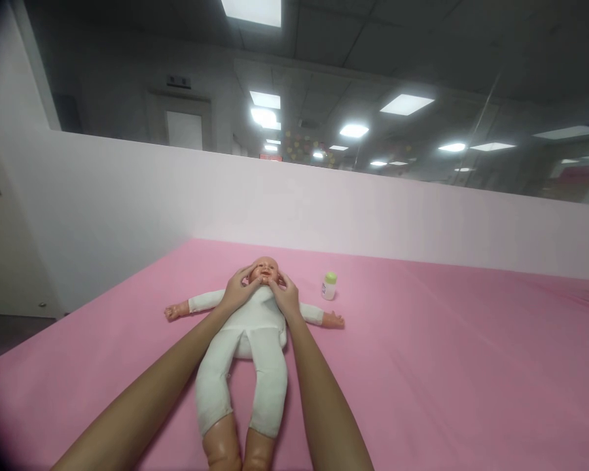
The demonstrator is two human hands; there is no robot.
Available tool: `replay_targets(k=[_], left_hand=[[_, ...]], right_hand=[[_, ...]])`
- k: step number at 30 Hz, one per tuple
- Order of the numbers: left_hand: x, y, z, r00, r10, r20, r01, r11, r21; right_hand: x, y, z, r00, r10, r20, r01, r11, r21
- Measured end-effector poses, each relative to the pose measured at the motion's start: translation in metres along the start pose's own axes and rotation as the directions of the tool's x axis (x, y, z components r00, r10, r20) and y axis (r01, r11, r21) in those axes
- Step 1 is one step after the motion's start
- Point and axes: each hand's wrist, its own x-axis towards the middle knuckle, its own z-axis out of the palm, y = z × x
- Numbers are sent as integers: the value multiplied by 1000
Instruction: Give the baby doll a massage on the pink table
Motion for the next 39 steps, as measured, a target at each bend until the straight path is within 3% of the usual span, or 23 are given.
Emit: replay_targets(k=[31,39], left_hand=[[0,3,-1,1000,-10,10,10,1000,-19],[3,-6,1,1000,30,-7,-30,1000,6]], right_hand=[[1,5,-1,999,-33,-13,33,999,9],[4,6,0,999,-40,8,39,999,9]])
